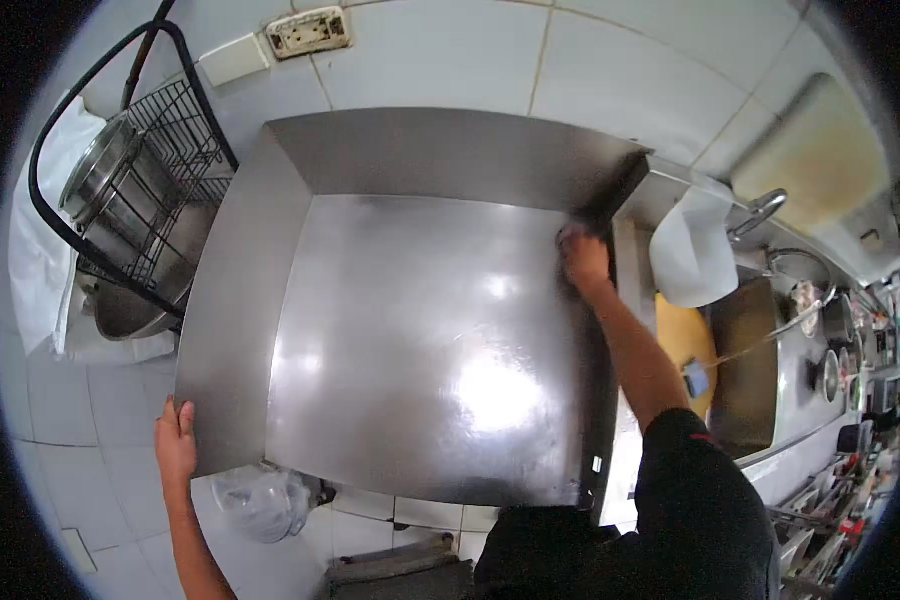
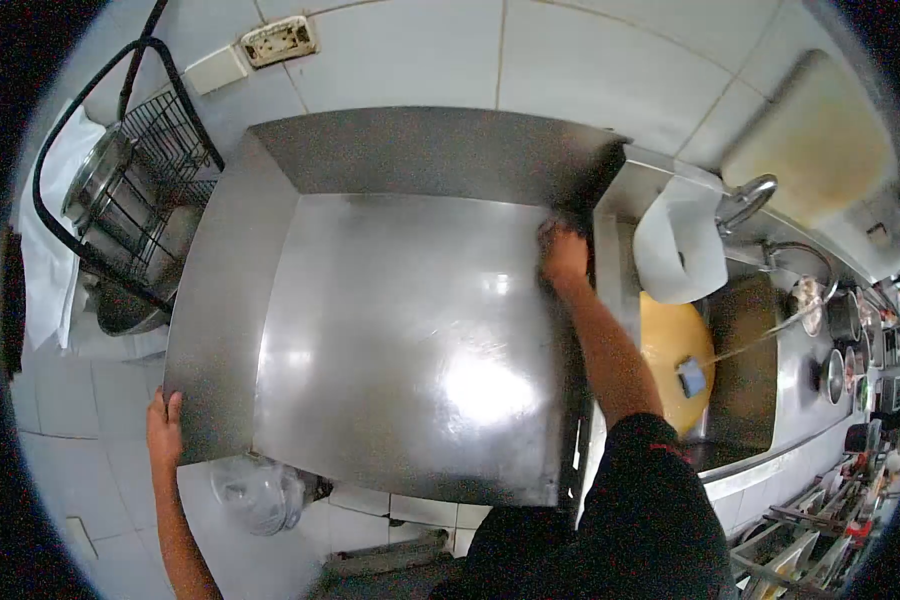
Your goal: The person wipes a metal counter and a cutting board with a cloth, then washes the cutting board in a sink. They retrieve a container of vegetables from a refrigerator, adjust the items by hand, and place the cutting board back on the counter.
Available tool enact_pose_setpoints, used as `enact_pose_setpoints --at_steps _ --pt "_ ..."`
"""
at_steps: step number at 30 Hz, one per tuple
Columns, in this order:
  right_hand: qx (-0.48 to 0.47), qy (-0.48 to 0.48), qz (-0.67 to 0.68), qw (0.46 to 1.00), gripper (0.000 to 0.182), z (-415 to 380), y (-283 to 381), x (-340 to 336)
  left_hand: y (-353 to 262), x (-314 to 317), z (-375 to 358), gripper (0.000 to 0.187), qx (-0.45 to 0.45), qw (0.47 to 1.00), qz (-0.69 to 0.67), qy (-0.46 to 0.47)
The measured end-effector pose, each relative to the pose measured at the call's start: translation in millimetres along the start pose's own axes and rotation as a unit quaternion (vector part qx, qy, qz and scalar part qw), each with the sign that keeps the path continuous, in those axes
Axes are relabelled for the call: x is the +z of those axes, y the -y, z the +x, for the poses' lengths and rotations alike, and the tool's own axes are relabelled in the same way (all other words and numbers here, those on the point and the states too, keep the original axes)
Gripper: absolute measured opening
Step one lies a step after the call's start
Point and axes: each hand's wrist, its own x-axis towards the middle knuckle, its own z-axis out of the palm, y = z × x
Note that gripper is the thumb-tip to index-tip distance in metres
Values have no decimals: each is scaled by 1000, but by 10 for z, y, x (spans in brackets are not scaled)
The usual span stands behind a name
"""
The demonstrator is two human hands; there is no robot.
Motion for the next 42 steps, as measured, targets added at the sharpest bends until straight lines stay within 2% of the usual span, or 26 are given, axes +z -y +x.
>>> enact_pose_setpoints --at_steps 3,4,5,8,9,11,12,14,15,16,18,19,21,23,25,26,27,29,31,34,35,36,37,39,41,42 --pt "-103 -48 103 988 34 -857 295 76 -49 -21 -37 52 -2 1000 5 -8" --pt "-168 -58 79 981 34 -1305 650 -108 -72 -18 -43 53 -2 1000 6 -11" --pt "-224 -93 121 963 35 -1689 820 282 -77 -44 -66 53 -1 1000 10 -12" --pt "-283 121 377 873 20 -3489 1924 1063 -121 -100 -17 53 -8 998 -43 53" --pt "-318 205 443 813 18 -4152 2331 1232 -120 -83 -11 53 10 999 -29 25" --pt "-456 397 432 670 15 -4787 2915 774 -32 -2 -47 52 47 998 -1 -35" --pt "-425 533 449 578 15 -4927 3111 684 14 79 -45 52 51 998 11 -40" --pt "-403 510 475 593 17 -5010 3429 567 176 103 10 52 57 996 47 -50" --pt "-394 519 476 590 17 -4821 3427 323 -80 -51 -17 52 63 998 -28 13" --pt "-385 527 477 588 17 -4613 3420 55 -216 -90 -50 53 40 999 -24 16" --pt "-190 530 712 420 15 -4099 3412 14 -313 -137 -95 54 -8 1000 -15 22" --pt "-269 492 619 550 14 -3665 3414 18 -213 -102 -73 54 17 1000 -19 6" --pt "-232 453 636 579 20 -2689 3183 -240 39 25 -3 55 70 997 -24 -24" --pt "-193 402 628 638 29 -1645 2855 -476 -53 -37 -15 55 41 998 -44 2" --pt "-239 225 426 843 31 -764 2551 -440 -114 -45 -25 53 34 999 -40 -5" --pt "-282 170 411 850 33 -328 2352 -262 -110 -38 -45 51 41 999 -24 -25" --pt "-223 175 302 910 38 -43 2180 -359 -118 -29 -57 50 48 998 -9 -44" --pt "-195 74 168 963 46 497 1661 330 -216 -97 -42 45 21 999 -41 4" --pt "-171 -31 150 973 36 337 1442 508 -214 -114 -10 41 11 998 -60 21" --pt "-224 -11 216 950 35 -556 1728 398 -138 -49 -24 39 22 998 -65 9" --pt "-202 74 281 935 35 -1016 1901 586 -160 -56 -16 38 27 998 -64 7" --pt "-319 69 297 897 37 -1574 2073 815 -171 -84 -9 38 37 997 -62 -1" --pt "-378 138 354 844 36 -2233 2308 872 -160 -105 -21 39 40 998 -52 0" --pt "-502 304 186 788 11 -3463 2850 381 -175 -90 -6 39 57 998 -37 -2" --pt "-537 403 206 712 16 -4537 3099 534 -148 -78 -29 40 69 997 -20 -21" --pt "-528 406 290 687 14 -4720 3212 591 -134 -50 -20 41 78 996 -14 -27"
